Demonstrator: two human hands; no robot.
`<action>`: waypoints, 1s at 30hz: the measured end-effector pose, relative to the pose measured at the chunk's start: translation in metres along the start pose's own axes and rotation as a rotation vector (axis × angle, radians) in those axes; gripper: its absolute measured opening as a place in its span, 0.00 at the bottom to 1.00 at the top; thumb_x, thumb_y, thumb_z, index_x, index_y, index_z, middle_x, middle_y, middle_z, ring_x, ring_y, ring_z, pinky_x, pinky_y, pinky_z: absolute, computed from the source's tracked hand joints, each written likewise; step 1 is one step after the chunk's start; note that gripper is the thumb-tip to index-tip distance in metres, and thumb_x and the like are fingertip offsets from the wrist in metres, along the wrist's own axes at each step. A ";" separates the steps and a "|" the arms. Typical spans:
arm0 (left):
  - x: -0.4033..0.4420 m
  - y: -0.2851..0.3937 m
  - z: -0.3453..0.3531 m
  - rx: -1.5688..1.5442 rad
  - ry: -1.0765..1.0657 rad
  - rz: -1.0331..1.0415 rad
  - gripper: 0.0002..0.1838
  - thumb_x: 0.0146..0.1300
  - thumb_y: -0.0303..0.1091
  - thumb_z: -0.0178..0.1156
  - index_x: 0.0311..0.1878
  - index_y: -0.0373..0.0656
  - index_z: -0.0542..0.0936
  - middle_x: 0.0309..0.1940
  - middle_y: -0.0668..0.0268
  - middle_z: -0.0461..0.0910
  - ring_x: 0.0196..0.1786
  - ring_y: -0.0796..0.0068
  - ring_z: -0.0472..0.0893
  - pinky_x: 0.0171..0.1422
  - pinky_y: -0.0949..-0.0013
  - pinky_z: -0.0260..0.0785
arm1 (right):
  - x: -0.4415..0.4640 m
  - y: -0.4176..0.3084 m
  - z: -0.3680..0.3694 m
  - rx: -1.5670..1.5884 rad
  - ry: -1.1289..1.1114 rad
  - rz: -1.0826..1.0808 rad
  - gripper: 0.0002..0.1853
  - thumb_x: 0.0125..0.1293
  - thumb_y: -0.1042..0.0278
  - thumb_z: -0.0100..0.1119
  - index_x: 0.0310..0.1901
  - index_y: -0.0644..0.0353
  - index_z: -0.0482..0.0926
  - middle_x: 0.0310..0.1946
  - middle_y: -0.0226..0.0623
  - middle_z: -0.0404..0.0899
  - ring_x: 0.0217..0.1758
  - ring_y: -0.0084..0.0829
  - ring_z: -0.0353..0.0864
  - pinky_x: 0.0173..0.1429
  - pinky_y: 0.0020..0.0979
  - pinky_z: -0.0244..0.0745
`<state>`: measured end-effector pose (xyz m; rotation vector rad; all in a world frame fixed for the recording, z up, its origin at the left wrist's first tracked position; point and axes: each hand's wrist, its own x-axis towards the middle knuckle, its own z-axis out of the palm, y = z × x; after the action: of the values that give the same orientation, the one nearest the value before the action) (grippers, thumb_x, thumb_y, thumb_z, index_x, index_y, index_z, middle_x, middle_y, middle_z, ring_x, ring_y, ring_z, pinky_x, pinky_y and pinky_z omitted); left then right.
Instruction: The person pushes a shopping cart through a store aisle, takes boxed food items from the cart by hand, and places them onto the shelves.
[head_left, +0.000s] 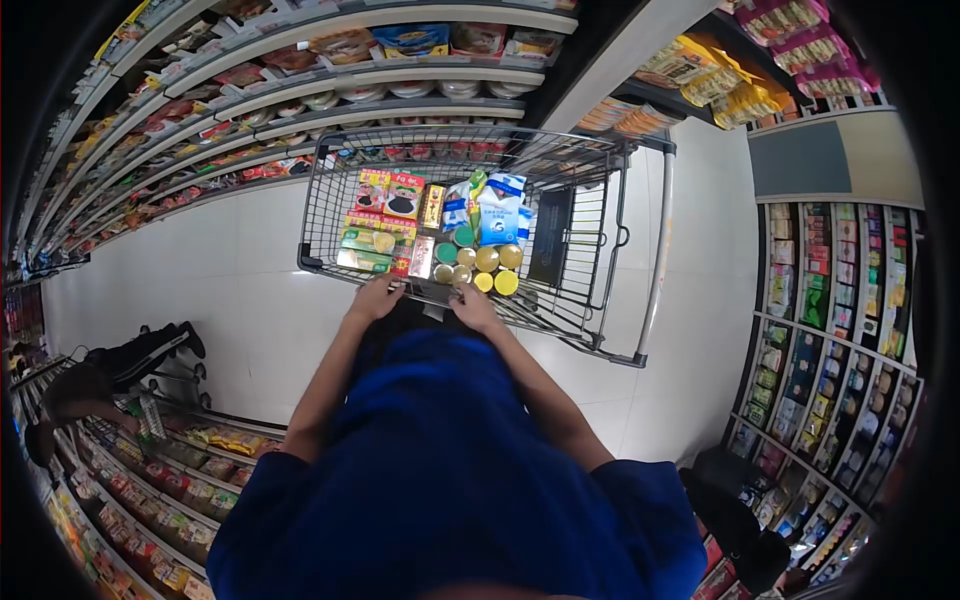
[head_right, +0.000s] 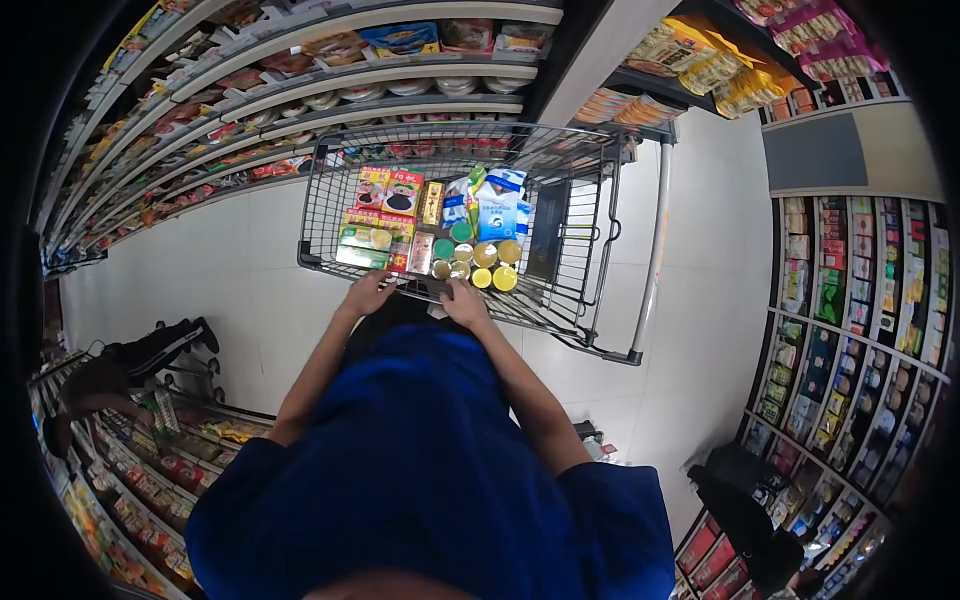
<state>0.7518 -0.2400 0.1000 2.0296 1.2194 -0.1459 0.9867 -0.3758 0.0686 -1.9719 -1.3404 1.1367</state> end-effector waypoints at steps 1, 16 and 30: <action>0.000 -0.001 -0.004 0.065 0.022 -0.059 0.24 0.66 0.52 0.60 0.56 0.43 0.80 0.55 0.53 0.81 0.59 0.52 0.79 0.63 0.52 0.71 | 0.001 0.004 0.001 -0.027 -0.050 0.059 0.25 0.67 0.53 0.55 0.59 0.62 0.75 0.58 0.55 0.77 0.62 0.53 0.76 0.67 0.46 0.70; 0.091 -0.041 -0.047 -0.069 -0.101 -0.002 0.20 0.67 0.48 0.59 0.53 0.44 0.81 0.43 0.49 0.84 0.47 0.47 0.84 0.53 0.48 0.76 | 0.037 -0.036 0.025 -0.046 0.160 0.295 0.15 0.67 0.62 0.59 0.48 0.65 0.82 0.39 0.51 0.85 0.41 0.46 0.86 0.48 0.41 0.79; 0.229 -0.115 -0.049 -0.342 0.389 -0.075 0.32 0.60 0.42 0.64 0.62 0.29 0.72 0.57 0.43 0.77 0.58 0.46 0.79 0.63 0.54 0.71 | 0.188 -0.023 0.068 0.358 0.208 0.399 0.15 0.67 0.63 0.58 0.47 0.66 0.82 0.36 0.45 0.86 0.38 0.38 0.86 0.45 0.37 0.78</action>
<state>0.7710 -0.0142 -0.0299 1.7581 1.4432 0.4148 0.9489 -0.1982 -0.0175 -2.0615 -0.6009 1.2043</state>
